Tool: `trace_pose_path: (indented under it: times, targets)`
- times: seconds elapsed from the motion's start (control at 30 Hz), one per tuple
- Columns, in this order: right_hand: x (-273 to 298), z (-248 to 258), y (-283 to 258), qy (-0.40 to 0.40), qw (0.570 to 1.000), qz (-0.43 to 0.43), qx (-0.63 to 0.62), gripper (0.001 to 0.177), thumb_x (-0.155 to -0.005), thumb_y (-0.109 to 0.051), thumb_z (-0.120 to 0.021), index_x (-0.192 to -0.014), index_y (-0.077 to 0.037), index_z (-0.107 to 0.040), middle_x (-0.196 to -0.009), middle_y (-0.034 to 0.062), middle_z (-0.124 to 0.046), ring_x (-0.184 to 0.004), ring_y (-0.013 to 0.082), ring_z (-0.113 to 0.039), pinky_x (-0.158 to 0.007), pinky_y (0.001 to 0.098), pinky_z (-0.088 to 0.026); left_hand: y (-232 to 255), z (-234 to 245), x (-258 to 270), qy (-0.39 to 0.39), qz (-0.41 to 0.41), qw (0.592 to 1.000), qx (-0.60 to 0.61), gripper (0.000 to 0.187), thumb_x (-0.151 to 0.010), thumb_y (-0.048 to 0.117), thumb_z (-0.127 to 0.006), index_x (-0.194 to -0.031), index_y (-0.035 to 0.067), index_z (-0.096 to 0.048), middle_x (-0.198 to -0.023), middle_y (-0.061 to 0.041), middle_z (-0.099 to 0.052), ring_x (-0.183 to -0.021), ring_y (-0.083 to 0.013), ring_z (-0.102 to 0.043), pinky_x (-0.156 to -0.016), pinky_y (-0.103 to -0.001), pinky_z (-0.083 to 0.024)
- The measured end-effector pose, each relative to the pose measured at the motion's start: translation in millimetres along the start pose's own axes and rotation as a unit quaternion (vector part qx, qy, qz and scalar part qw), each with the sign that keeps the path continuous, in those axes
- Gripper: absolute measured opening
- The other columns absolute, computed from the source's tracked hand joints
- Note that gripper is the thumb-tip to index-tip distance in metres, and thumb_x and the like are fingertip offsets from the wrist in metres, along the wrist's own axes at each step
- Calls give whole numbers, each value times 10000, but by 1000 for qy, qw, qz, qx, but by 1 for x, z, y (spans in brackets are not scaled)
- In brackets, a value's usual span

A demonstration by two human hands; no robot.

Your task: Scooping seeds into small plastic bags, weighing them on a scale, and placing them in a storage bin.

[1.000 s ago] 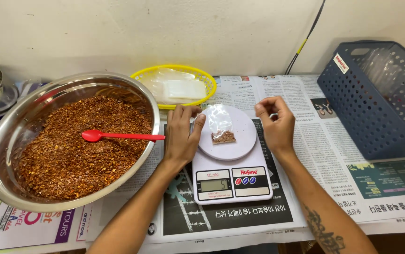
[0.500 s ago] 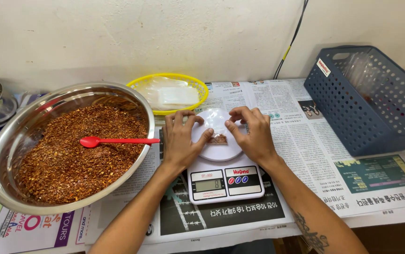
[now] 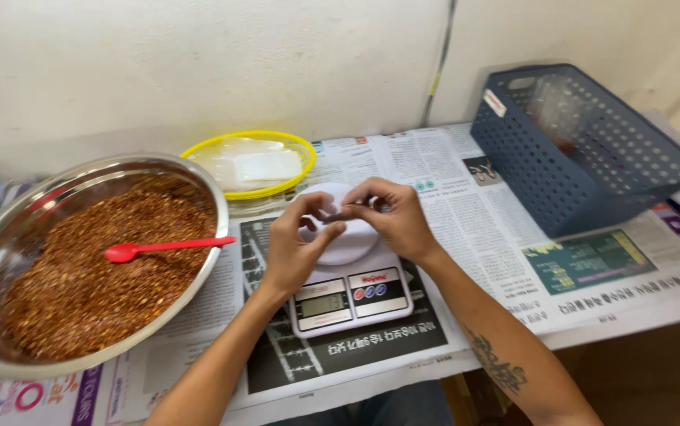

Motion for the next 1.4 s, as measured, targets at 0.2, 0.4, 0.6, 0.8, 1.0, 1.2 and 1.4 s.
trace_pose_path:
  times: [0.2, 0.4, 0.6, 0.8, 1.0, 1.2, 1.4]
  targets:
    - [11, 36, -22, -22, 1000, -14, -16, 135, -833, -151, -855, -947, -119, -790, -796, 17, -731, -726, 78, -638, -615, 190, -516, 24, -28, -19, 1, -6, 1000, 0, 128, -790, 149, -882, -867, 143, -779, -739, 6, -721, -664, -105, -632, -610, -228, -501]
    - [-3, 137, -68, 26, 984, 56, 167, 107, -828, -43, -802, -878, -138, -793, -733, 52, -748, -674, 120, -667, -602, 255, -517, 55, -119, -77, -98, -27, 995, 21, 184, -853, 279, -862, -935, 145, -765, -821, -29, -725, -756, -162, -627, -651, -269, -514]
    - [-14, 264, -73, 64, 941, 11, 331, 132, -839, -89, -811, -908, -199, -790, -739, 0, -752, -706, 109, -693, -654, 249, -517, 64, -242, -156, -125, -113, 985, 40, 72, -839, 177, -817, -892, 180, -769, -675, 5, -686, -649, -130, -677, -571, -236, -546]
    - [-19, 363, -28, 138, 929, -30, 341, 136, -872, -43, -809, -955, -147, -780, -790, 23, -747, -690, 103, -660, -661, 262, -534, 84, -342, -202, -181, -122, 976, -7, 54, -881, 161, -735, -930, 148, -752, -757, -37, -748, -695, -223, -746, -665, -367, -596]
    - [-16, 423, 33, 198, 861, -65, 464, 204, -822, -40, -824, -988, -142, -764, -903, 63, -717, -800, 245, -697, -695, 362, -560, 23, -429, -225, -236, -108, 959, -112, 86, -814, 65, -756, -764, 131, -776, -664, -68, -725, -622, -283, -740, -591, -400, -605]
    - [-2, 405, 44, 137, 812, -260, 504, 365, -948, -227, -676, -1296, -179, -578, -1191, 150, -697, -1103, 416, -678, -936, 611, -528, -32, -472, -224, -309, -20, 921, -237, 130, -752, 127, -764, -739, 253, -791, -714, -40, -738, -780, -360, -750, -722, -487, -640]
    - [-4, 402, 41, 84, 798, -303, 513, 474, -951, -300, -663, -1370, -138, -513, -1255, 255, -661, -1141, 504, -647, -978, 664, -479, -62, -492, -223, -330, -6, 894, -303, 166, -760, 122, -721, -773, 263, -809, -829, -129, -750, -884, -434, -737, -777, -515, -622]
Point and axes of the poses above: each hand's wrist, its own x-axis away from the middle knuckle, its own z-axis out of the back of the hand, y = z × x, the point moved 3 cm from there along -x, towards the middle knuckle
